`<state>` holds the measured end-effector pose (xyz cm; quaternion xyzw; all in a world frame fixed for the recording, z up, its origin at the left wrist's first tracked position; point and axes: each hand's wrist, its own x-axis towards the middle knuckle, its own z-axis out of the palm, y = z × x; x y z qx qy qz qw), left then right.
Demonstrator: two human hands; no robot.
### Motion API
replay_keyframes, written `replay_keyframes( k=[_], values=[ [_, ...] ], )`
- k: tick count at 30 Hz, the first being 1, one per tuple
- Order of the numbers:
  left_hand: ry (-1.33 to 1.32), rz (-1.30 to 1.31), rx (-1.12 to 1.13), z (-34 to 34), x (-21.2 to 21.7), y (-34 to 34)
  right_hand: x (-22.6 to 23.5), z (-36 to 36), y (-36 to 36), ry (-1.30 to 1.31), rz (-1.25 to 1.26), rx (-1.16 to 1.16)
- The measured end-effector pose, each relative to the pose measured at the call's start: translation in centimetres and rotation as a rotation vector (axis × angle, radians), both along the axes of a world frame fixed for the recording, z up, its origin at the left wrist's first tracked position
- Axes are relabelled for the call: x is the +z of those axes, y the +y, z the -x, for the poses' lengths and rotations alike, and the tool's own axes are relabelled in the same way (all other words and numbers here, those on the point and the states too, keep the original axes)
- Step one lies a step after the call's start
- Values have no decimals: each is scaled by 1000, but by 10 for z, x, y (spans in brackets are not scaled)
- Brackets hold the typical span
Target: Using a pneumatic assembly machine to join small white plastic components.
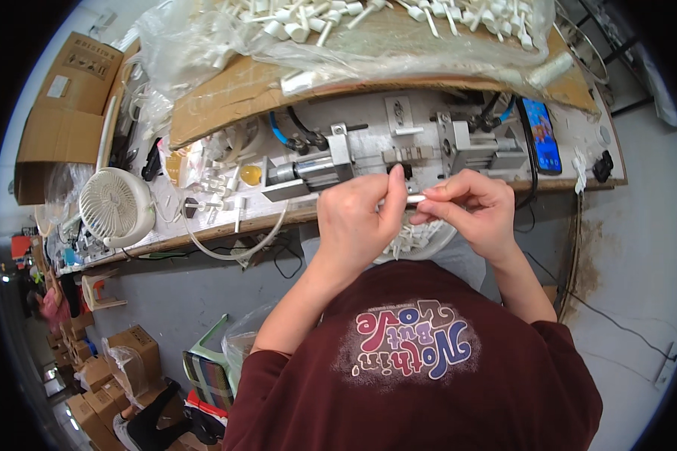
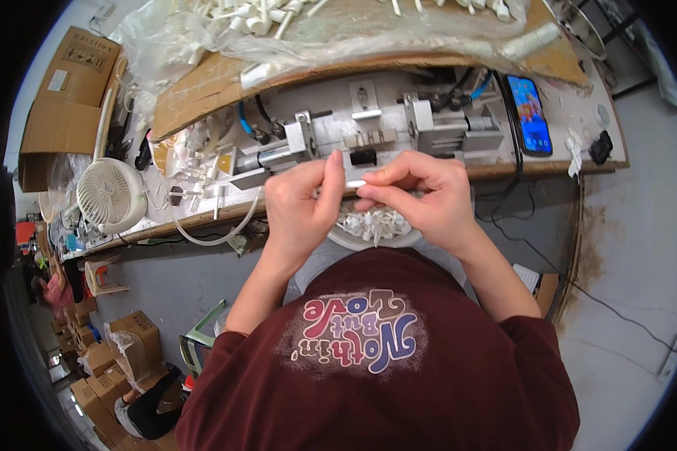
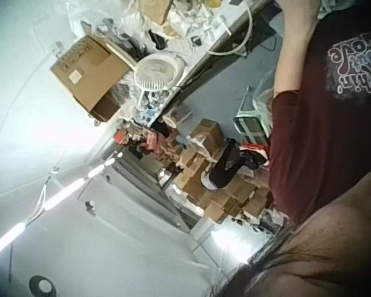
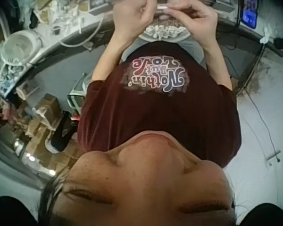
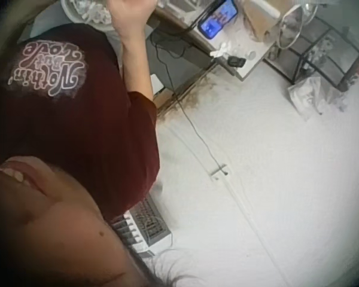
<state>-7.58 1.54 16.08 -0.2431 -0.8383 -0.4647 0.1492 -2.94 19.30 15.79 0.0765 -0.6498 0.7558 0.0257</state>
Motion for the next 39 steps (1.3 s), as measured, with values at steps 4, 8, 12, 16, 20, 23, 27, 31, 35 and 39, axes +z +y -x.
replay_keyframes(
  k=[4, 8, 12, 16, 20, 23, 27, 31, 35, 39],
  values=[
    [-22, 29, -104, -5, 14, -10, 13, 16, -1, -127, 111, -12],
    [-65, -90, -225, -9, 33, -26, 23, 46, 5, -191, 173, 21],
    [-49, -80, -160, -8, 39, -48, 56, 86, -15, -86, -81, 104],
    [91, -65, -14, -13, 37, -54, 69, 169, -56, 475, -627, -227],
    [58, -18, -46, -21, 22, -51, 76, 240, -103, 684, -1312, -270],
    [28, -41, -82, -23, 8, -42, 60, 271, -116, 588, -1557, -343],
    [66, -24, -121, -23, -10, -39, 50, 279, -113, 483, -1607, -288],
    [8, 1, -151, -18, -21, -34, 52, 275, -94, 467, -1623, -204],
    [-75, -26, -156, -18, -34, -26, 48, 250, -71, 455, -1568, -185],
    [43, 83, -123, -15, -43, -19, 43, 234, -36, 502, -1489, -146]
  ],
)
